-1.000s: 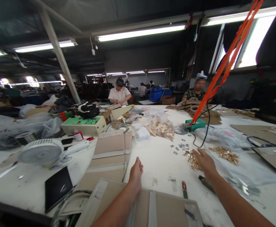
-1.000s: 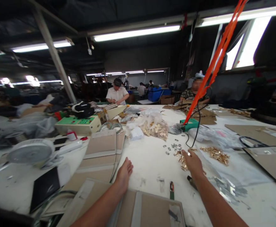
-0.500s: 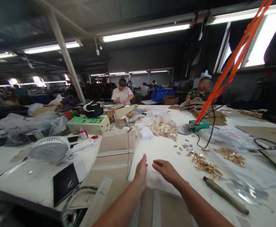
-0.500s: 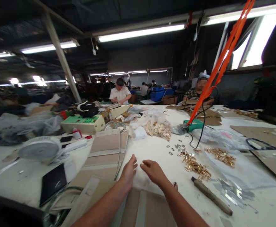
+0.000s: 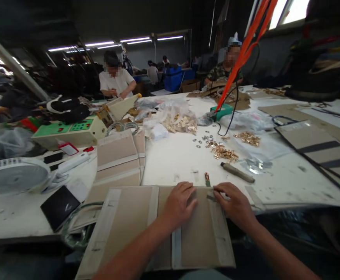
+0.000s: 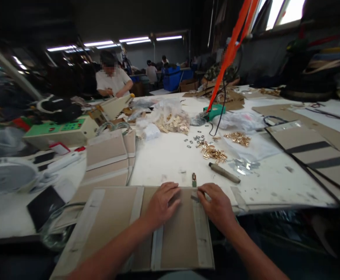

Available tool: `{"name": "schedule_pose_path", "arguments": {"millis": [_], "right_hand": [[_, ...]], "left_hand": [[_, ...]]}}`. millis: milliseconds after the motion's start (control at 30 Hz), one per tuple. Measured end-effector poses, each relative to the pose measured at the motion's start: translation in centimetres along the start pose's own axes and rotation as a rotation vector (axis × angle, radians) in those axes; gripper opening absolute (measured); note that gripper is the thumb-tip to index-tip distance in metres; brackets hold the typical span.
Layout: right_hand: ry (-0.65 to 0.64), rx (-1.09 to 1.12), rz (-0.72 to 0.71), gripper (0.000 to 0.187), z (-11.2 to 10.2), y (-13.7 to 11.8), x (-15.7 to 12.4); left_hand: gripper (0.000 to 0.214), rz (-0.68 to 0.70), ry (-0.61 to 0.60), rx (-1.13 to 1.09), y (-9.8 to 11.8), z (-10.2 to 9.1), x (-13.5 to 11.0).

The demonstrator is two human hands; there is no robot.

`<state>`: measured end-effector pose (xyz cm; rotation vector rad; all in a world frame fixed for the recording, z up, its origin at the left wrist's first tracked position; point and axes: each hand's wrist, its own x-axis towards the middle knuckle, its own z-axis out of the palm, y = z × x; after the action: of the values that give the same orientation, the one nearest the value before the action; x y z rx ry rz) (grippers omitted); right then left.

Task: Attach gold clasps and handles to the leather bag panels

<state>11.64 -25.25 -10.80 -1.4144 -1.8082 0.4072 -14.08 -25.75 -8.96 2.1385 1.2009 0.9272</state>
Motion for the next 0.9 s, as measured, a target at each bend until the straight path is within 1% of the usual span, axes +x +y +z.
{"name": "schedule_pose_path", "arguments": {"millis": [133, 267, 367, 433, 500, 633, 700, 767, 900], "right_hand": [[0.068, -0.156, -0.084, 0.022, 0.4, 0.3, -1.1], [0.022, -0.167, -0.145, 0.021, 0.6, 0.8, -2.5], [0.035, -0.151, -0.119, 0.021, 1.2, 1.1, -2.9], [0.054, -0.135, -0.091, 0.022, 1.6, 1.3, -2.8], [0.042, -0.135, -0.074, 0.021, 1.9, 1.6, -2.6], [0.005, -0.164, -0.055, 0.022, 1.7, 1.5, -2.1], [-0.002, -0.177, -0.046, 0.022, 1.7, 1.2, -2.1], [-0.007, -0.184, -0.038, 0.021, 1.9, 0.9, -2.2], [-0.002, -0.184, -0.044, 0.018, 2.7, 0.9, -2.5]], "left_hand": [[0.04, -0.009, -0.016, 0.0, 1.2, 2.1, 0.1], [0.033, -0.024, -0.011, 0.01, 1.6, 3.3, 0.7], [0.028, -0.007, -0.006, 0.134, 1.4, 4.0, 1.2], [0.026, 0.023, -0.003, 0.241, 1.2, 4.3, 1.3], [0.024, 0.059, 0.003, 0.32, 1.2, 4.5, 1.2], [0.03, 0.153, 0.004, 0.418, 1.4, 4.7, 0.8], [0.034, 0.196, 0.007, 0.409, 1.4, 4.8, 0.7], [0.035, 0.207, 0.024, 0.358, 1.4, 4.7, 0.6], [0.027, 0.127, 0.056, 0.204, 1.5, 4.7, 0.9]]}}
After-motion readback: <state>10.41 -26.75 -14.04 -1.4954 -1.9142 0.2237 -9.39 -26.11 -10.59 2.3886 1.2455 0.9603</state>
